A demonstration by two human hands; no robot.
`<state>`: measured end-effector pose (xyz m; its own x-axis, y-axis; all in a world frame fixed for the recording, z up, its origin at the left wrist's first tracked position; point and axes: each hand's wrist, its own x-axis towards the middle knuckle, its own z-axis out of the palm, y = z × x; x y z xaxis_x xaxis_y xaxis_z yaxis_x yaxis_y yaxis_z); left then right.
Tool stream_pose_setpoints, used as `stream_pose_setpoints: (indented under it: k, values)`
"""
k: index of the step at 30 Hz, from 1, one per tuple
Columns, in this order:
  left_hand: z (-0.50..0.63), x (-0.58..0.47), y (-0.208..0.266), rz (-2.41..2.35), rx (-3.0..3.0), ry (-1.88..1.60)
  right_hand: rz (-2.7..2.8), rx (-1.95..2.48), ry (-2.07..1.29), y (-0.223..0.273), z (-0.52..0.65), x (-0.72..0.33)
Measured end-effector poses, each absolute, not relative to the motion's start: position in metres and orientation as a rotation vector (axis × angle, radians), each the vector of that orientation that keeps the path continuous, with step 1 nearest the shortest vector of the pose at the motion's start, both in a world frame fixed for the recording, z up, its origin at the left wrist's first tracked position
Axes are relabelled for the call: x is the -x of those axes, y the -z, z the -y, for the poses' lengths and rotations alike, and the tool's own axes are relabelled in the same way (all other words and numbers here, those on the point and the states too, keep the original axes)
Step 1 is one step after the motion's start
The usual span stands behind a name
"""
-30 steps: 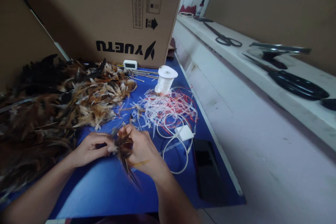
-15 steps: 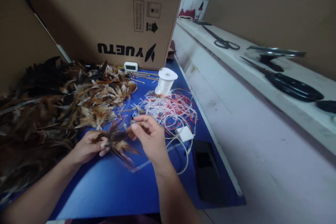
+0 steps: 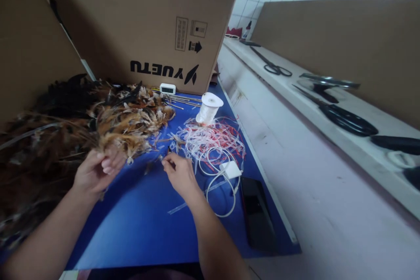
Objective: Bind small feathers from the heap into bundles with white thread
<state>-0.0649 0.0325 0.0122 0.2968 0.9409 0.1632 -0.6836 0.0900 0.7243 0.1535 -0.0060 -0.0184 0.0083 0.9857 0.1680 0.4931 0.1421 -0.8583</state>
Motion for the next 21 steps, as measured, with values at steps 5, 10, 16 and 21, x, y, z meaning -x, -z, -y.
stream_pose_setpoints:
  k: [5,10,16,21]
  values:
    - [-0.04,0.075,-0.02,-0.358,-0.711,-1.358,1.818,1.503,-0.458,0.008,-0.023,-0.141]
    - [-0.043,0.077,-0.018,-0.316,-0.712,-1.371,2.091,1.73,-0.42,-0.002,-0.066,-0.122]
    - [-0.046,0.079,-0.012,-0.294,-0.682,-1.367,2.19,1.907,-0.45,0.0,-0.087,-0.101]
    - [-0.046,0.078,-0.011,-0.308,-0.701,-1.364,2.208,1.965,-0.502,0.001,-0.088,-0.101]
